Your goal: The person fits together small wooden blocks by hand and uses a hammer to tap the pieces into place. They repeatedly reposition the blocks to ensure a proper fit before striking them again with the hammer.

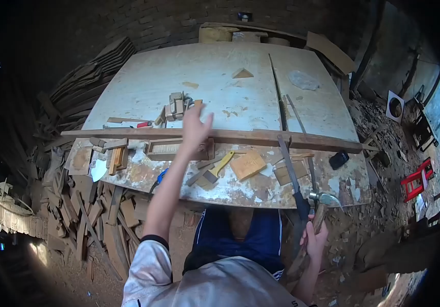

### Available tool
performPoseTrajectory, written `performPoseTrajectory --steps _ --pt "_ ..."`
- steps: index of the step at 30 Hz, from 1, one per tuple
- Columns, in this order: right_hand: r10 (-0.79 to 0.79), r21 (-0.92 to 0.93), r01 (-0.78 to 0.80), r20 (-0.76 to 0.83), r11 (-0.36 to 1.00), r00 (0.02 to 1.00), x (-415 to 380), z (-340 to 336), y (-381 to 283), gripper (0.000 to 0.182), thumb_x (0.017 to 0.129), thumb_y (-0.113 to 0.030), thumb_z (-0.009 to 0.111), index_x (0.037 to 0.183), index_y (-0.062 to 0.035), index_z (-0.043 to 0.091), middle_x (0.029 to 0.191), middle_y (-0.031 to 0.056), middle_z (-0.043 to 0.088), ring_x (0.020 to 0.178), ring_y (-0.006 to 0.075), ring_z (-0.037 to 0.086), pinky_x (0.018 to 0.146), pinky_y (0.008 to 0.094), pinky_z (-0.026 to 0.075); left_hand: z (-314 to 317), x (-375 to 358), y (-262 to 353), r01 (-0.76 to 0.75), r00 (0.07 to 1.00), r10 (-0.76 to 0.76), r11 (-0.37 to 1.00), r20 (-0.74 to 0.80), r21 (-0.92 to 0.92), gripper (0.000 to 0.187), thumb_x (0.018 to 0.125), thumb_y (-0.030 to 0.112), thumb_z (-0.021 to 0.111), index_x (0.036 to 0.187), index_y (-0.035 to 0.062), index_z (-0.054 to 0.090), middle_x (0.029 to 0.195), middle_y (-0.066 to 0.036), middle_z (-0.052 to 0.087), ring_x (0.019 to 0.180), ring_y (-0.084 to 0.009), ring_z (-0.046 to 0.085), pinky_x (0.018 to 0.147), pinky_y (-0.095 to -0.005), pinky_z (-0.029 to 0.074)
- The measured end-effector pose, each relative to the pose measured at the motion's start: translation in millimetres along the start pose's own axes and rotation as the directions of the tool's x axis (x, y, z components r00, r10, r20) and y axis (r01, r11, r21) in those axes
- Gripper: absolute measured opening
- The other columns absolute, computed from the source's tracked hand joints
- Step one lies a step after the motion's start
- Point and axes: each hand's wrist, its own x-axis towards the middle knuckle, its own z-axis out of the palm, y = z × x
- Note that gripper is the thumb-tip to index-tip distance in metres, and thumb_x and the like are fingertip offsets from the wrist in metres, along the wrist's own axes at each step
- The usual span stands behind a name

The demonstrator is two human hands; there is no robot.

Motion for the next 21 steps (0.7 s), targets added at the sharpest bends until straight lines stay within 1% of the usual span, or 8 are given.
performPoseTrajectory --steps 1,2,3,8,11,15,18,21 --pt "-0.006 0.002 0.006 -0.004 1.0 1.0 -1 -1 1 0.026 0.109 -0.013 0.065 0.132 -0.0019 0.06 0.071 0.0013 0.058 0.051 0.0094 0.055 0.046 0.0257 0.047 2 4 0 -0.005 1.0 0.005 1.0 -0.005 -0.002 0.076 0.091 0.045 0.08 0.145 -0.0043 0.06 0.141 -0.029 0.066 0.132 -0.0473 0.06 0.117 -0.0519 0.045" --pt "-0.014 0.004 0.014 -0.007 1.0 1.0 -1 -1 1 0.026 0.109 -0.012 0.065 0.132 -0.0016 0.06 0.07 0.0012 0.057 0.051 0.0094 0.055 0.046 0.0255 0.047 15 18 -32 0.05 0.995 -0.032 0.98 -0.095 0.192 0.081 0.087 0.053 0.08 0.14 -0.0058 0.061 0.134 -0.032 0.067 0.131 -0.0473 0.061 0.115 -0.0519 0.048" --pt "-0.019 0.033 0.02 -0.011 0.999 1.0 0 4 1 0.026 0.109 -0.012 0.065 0.132 -0.0017 0.06 0.07 0.0013 0.057 0.051 0.0093 0.055 0.046 0.0256 0.047 -6 45 -35 0.164 0.987 -0.159 0.955 -0.039 0.249 0.088 0.083 0.059 0.082 0.138 -0.0057 0.061 0.128 -0.034 0.067 0.131 -0.0461 0.061 0.114 -0.0521 0.048" --pt "0.013 0.026 -0.011 -0.065 1.0 0.998 -17 -7 0 0.025 0.108 -0.01 0.064 0.132 -0.0018 0.06 0.069 0.0016 0.057 0.05 0.0093 0.055 0.046 0.0267 0.047 18 58 -115 0.468 0.861 -0.509 0.798 0.009 0.381 0.097 0.08 0.063 0.084 0.145 -0.0024 0.055 0.139 -0.03 0.063 0.135 -0.0446 0.06 0.115 -0.0498 0.05" --pt "0.016 -0.002 -0.016 -0.085 1.0 0.996 -26 -15 5 0.026 0.108 -0.011 0.065 0.131 -0.0015 0.06 0.069 0.0018 0.057 0.05 0.0096 0.055 0.046 0.0271 0.047 6 55 -67 0.473 0.842 -0.539 0.721 -0.018 0.506 0.102 0.079 0.067 0.083 0.149 -0.0009 0.053 0.143 -0.028 0.062 0.138 -0.043 0.058 0.117 -0.0534 0.046" --pt "0.021 0.028 -0.018 -0.124 0.999 0.992 -33 -25 10 0.026 0.108 -0.012 0.066 0.131 -0.0012 0.06 0.069 0.0017 0.057 0.049 0.0097 0.054 0.045 0.0271 0.047 36 58 -101 0.455 0.881 -0.454 0.741 -0.13 0.494 0.093 0.086 0.067 0.078 0.146 -0.0002 0.055 0.145 -0.027 0.06 0.141 -0.0422 0.054 0.12 -0.0576 0.036" --pt "0.006 0.044 0.0 -0.143 0.999 0.99 -36 -28 10 0.026 0.108 -0.012 0.066 0.131 -0.001 0.06 0.069 0.0017 0.057 0.049 0.0098 0.054 0.045 0.0271 0.046 31 68 -116 0.543 0.834 -0.543 0.776 -0.097 0.321 0.087 0.089 0.069 0.073 0.142 -0.0004 0.062 0.146 -0.028 0.061 0.138 -0.0423 0.057 0.119 -0.0578 0.038" --pt "0.006 0.074 0.006 -0.162 0.997 0.987 -37 -31 16 0.026 0.108 -0.013 0.066 0.13 -0.0008 0.06 0.069 0.0018 0.057 0.049 0.0098 0.054 0.045 0.027 0.046 13 71 -112 0.475 0.843 -0.537 0.776 0.038 0.414 0.08 0.092 0.067 0.07 0.137 0.0001 0.067 0.146 -0.028 0.062 0.137 -0.0415 0.06 0.116 -0.0578 0.041"
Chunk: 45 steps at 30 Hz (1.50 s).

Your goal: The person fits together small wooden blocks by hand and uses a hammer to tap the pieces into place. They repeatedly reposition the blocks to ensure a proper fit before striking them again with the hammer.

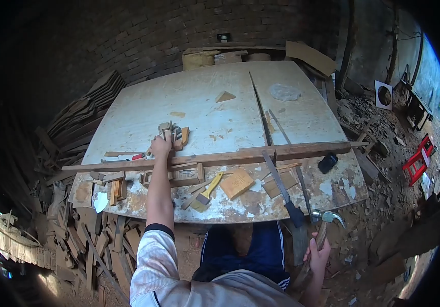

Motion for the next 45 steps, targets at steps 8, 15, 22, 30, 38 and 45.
performPoseTrajectory --steps 8,15,22,30,38,45 --pt "0.019 -0.015 -0.019 0.013 1.0 1.0 -13 -6 4 0.026 0.107 -0.013 0.067 0.129 -0.0004 0.06 0.07 0.0025 0.059 0.051 0.0097 0.056 0.045 0.0272 0.047 24 -2 2 0.007 0.997 -0.008 1.0 -0.074 -0.012 0.091 0.087 0.057 0.077 0.149 -0.0044 0.051 0.149 -0.032 0.054 0.139 -0.0481 0.055 0.118 -0.0533 0.046" --pt "0.032 -0.015 -0.032 0.026 0.999 0.999 -17 -5 14 0.026 0.107 -0.012 0.068 0.129 0.0002 0.061 0.071 0.0024 0.059 0.05 0.01 0.056 0.045 0.0266 0.048 13 -17 1 -0.031 0.993 0.023 0.997 -0.118 -0.069 0.095 0.081 0.054 0.084 0.144 -0.0085 0.049 0.142 -0.035 0.058 0.13 -0.0527 0.058 0.113 -0.0555 0.05" --pt "0.014 -0.053 -0.012 0.029 0.999 0.999 -15 -7 8 0.027 0.106 -0.011 0.069 0.129 0.0017 0.062 0.07 0.0025 0.06 0.05 0.0099 0.057 0.045 0.0268 0.047 -22 -32 9 -0.349 0.905 0.294 0.926 -0.307 -0.145 0.082 0.071 0.038 0.086 0.136 -0.0049 0.059 0.134 -0.029 0.063 0.127 -0.0435 0.06 0.111 -0.0514 0.05" --pt "0.022 -0.13 -0.022 -0.004 0.991 1.0 11 -18 5 0.031 0.107 -0.009 0.067 0.136 0.0011 0.061 0.07 0.0016 0.059 0.049 0.0092 0.056 0.045 0.0257 0.046 -98 -60 42 -0.7 0.669 0.502 0.673 -0.548 -0.238 0.063 0.069 0.023 0.09 0.124 0.0016 0.067 0.122 -0.019 0.067 0.113 -0.0355 0.065 0.096 -0.0431 0.056" --pt "0.025 -0.145 -0.021 0.02 0.989 0.999 96 -31 -14 0.029 0.109 -0.016 0.066 0.133 -0.0029 0.056 0.073 0.0031 0.061 0.049 0.0106 0.056 0.044 0.0257 0.048 -122 -244 21 -0.56 0.793 0.525 0.431 -0.308 -0.708 0.07 0.071 0.018 0.086 0.135 0.0025 0.063 0.133 -0.016 0.067 0.121 -0.0249 0.067 0.11 -0.0387 0.052" --pt "0.027 -0.046 -0.023 0.088 0.999 0.996 138 -20 0 0.036 0.106 -0.012 0.065 0.14 -0.0039 0.054 0.08 0.0066 0.065 0.059 0.0136 0.063 0.047 0.0296 0.053 -75 -379 -21 -0.393 0.809 0.57 0.342 -0.144 -0.854 0.071 0.065 0.018 0.092 0.126 -0.0003 0.062 0.141 -0.023 0.063 0.132 -0.0297 0.064 0.114 -0.0419 0.049"
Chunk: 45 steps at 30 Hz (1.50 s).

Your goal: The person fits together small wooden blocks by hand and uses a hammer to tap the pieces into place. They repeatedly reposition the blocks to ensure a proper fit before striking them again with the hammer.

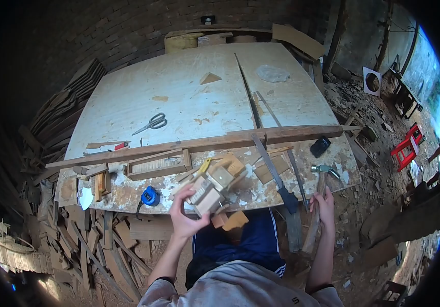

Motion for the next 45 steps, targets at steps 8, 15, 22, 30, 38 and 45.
performPoseTrajectory --steps 8,15,22,30,38,45 --pt "-0.431 -0.698 0.239 -0.11 0.675 0.896 -7 -11 18 0.083 0.1 -0.019 0.074 0.169 -0.0035 0.029 0.127 0.0187 0.064 0.087 0.0285 0.072 0.076 0.038 0.059 28 -45 -12 0.061 0.998 -0.064 0.979 0.006 0.197 0.071 0.063 0.021 0.096 0.123 0.0023 0.063 0.143 -0.022 0.064 0.129 -0.03 0.065 0.108 -0.0407 0.051" --pt "0.037 -0.65 -0.238 -0.307 0.722 0.951 -49 33 -61 0.079 0.096 -0.019 0.078 0.162 -0.0017 0.04 0.136 0.0325 0.068 0.124 0.0418 0.07 0.106 0.0474 0.053 54 -20 -20 -0.028 1.0 0.023 0.958 0.02 0.285 0.071 0.062 0.022 0.097 0.124 0.0044 0.066 0.141 -0.02 0.066 0.126 -0.0362 0.066 0.105 -0.0443 0.053" --pt "-0.229 -0.78 -0.044 -0.237 0.624 0.944 -29 14 -21 0.071 0.098 -0.028 0.077 0.157 -0.0012 0.048 0.122 0.0325 0.073 0.116 0.0474 0.073 0.097 0.0502 0.056 69 -10 -22 -0.047 0.999 0.038 0.945 0.036 0.323 0.068 0.064 0.024 0.097 0.124 0.0041 0.07 0.14 -0.02 0.067 0.129 -0.0377 0.065 0.111 -0.0464 0.052" --pt "-0.003 -0.737 -0.26 -0.335 0.624 0.942 -59 24 -59 0.069 0.102 -0.028 0.075 0.16 -0.0034 0.047 0.104 0.0183 0.073 0.094 0.0362 0.071 0.09 0.0446 0.055 62 -8 -23 -0.039 0.996 0.01 0.947 0.093 0.318 0.067 0.065 0.026 0.098 0.124 0.0062 0.073 0.141 -0.019 0.064 0.129 -0.0388 0.063 0.11 -0.0482 0.051" --pt "-0.012 -0.236 0.035 0.1 0.971 0.995 -132 112 -11 0.024 0.103 -0.015 0.074 0.121 -0.0007 0.072 0.104 0.0068 0.075 0.096 0.0127 0.071 0.086 0.0296 0.056 63 -8 -27 -0.023 0.997 -0.001 0.953 0.079 0.302 0.067 0.065 0.027 0.099 0.123 0.0051 0.075 0.14 -0.02 0.067 0.129 -0.0364 0.067 0.11 -0.0463 0.053" --pt "0.094 0.226 -0.248 0.533 0.942 0.841 -109 197 84 0.05 0.107 -0.018 0.072 0.148 0.0033 0.052 0.135 0.0141 0.069 0.12 0.0189 0.069 0.101 0.0317 0.056 55 -11 -30 -0.025 0.992 -0.009 0.964 0.125 0.263 0.076 0.065 0.031 0.104 0.131 0.0049 0.076 0.146 -0.023 0.063 0.134 -0.0393 0.063 0.112 -0.0477 0.052"
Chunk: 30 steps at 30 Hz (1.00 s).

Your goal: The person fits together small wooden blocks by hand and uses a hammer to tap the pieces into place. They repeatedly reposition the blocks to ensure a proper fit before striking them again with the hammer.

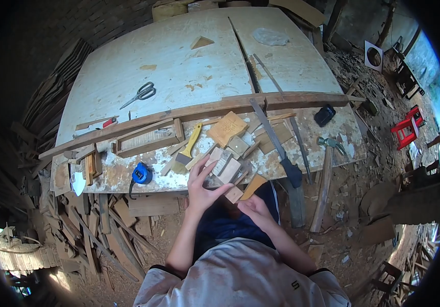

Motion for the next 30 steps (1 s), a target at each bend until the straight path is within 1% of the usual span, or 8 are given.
performPoseTrajectory --steps 7,10,13,22,23,25,27,30 --pt "0.099 0.021 -0.098 -0.035 0.995 0.995 15 21 -4 0.029 0.108 -0.021 0.071 0.125 0.0022 0.068 0.109 0.011 0.076 0.094 0.0166 0.075 0.091 0.0308 0.059 0 -1 -1 -0.013 1.0 0.013 1.0 0.022 -0.004 0.083 0.066 0.034 0.104 0.137 0.005 0.074 0.149 -0.024 0.061 0.137 -0.0402 0.062 0.113 -0.0476 0.051" --pt "0.158 0.242 -0.15 -0.012 0.959 0.987 19 16 7 0.031 0.108 -0.022 0.071 0.127 0.0017 0.067 0.105 0.0117 0.076 0.085 0.0171 0.075 0.081 0.033 0.062 0 -2 -2 -0.024 0.999 0.023 0.999 0.022 0.025 0.083 0.066 0.033 0.104 0.138 0.0052 0.074 0.149 -0.024 0.061 0.136 -0.0407 0.061 0.113 -0.0481 0.051" --pt "0.177 0.283 -0.162 -0.03 0.945 0.984 28 17 3 0.032 0.109 -0.024 0.069 0.127 0.0015 0.067 0.103 0.0127 0.076 0.084 0.0197 0.077 0.073 0.0341 0.064 4 -3 -6 -0.041 0.999 0.041 0.999 0.0 0.023 0.085 0.064 0.034 0.104 0.139 0.0054 0.074 0.147 -0.024 0.063 0.134 -0.04 0.064 0.111 -0.0473 0.052" --pt "0.21 0.209 -0.197 -0.042 0.958 0.977 13 11 -26 0.04 0.108 -0.029 0.069 0.124 0.0076 0.067 0.093 0.0201 0.077 0.075 0.0224 0.078 0.064 0.031 0.064 4 1 1 -0.065 0.998 0.063 0.996 0.02 0.068 0.084 0.066 0.034 0.103 0.14 0.0055 0.074 0.145 -0.024 0.065 0.131 -0.0404 0.065 0.108 -0.0473 0.053" --pt "0.202 0.15 -0.19 -0.065 0.97 0.977 12 10 -27 0.038 0.107 -0.03 0.07 0.116 0.0068 0.071 0.092 0.018 0.078 0.074 0.0223 0.079 0.063 0.0298 0.062 5 0 1 -0.071 0.997 0.069 0.995 0.025 0.076 0.083 0.068 0.034 0.102 0.141 0.0056 0.073 0.144 -0.023 0.066 0.129 -0.0397 0.065 0.108 -0.0472 0.053" --pt "0.107 -0.146 -0.132 -0.167 0.98 0.98 8 8 -28 0.037 0.106 -0.031 0.071 0.109 0.0066 0.074 0.088 0.0163 0.079 0.072 0.0212 0.079 0.062 0.03 0.062 4 1 6 -0.074 0.997 0.071 0.994 0.036 0.08 0.079 0.07 0.032 0.1 0.14 0.0063 0.074 0.144 -0.022 0.065 0.128 -0.0405 0.065 0.109 -0.0472 0.052" --pt "-0.072 -0.488 -0.074 -0.274 0.87 0.959 4 15 -42 0.037 0.104 -0.03 0.075 0.101 0.0069 0.076 0.083 0.0132 0.08 0.067 0.0188 0.078 0.06 0.031 0.061 3 3 8 -0.079 0.996 0.076 0.993 0.039 0.083 0.076 0.071 0.03 0.098 0.139 0.0067 0.074 0.144 -0.022 0.065 0.127 -0.0407 0.065 0.109 -0.0472 0.052" --pt "-0.129 -0.647 -0.04 -0.211 0.762 0.969 2 5 -52 0.038 0.103 -0.03 0.075 0.103 0.0073 0.076 0.082 0.0131 0.08 0.067 0.0182 0.079 0.061 0.032 0.061 3 3 10 -0.079 0.996 0.077 0.993 0.037 0.082 0.074 0.071 0.028 0.097 0.138 0.007 0.074 0.143 -0.021 0.065 0.126 -0.0406 0.065 0.108 -0.0473 0.052"
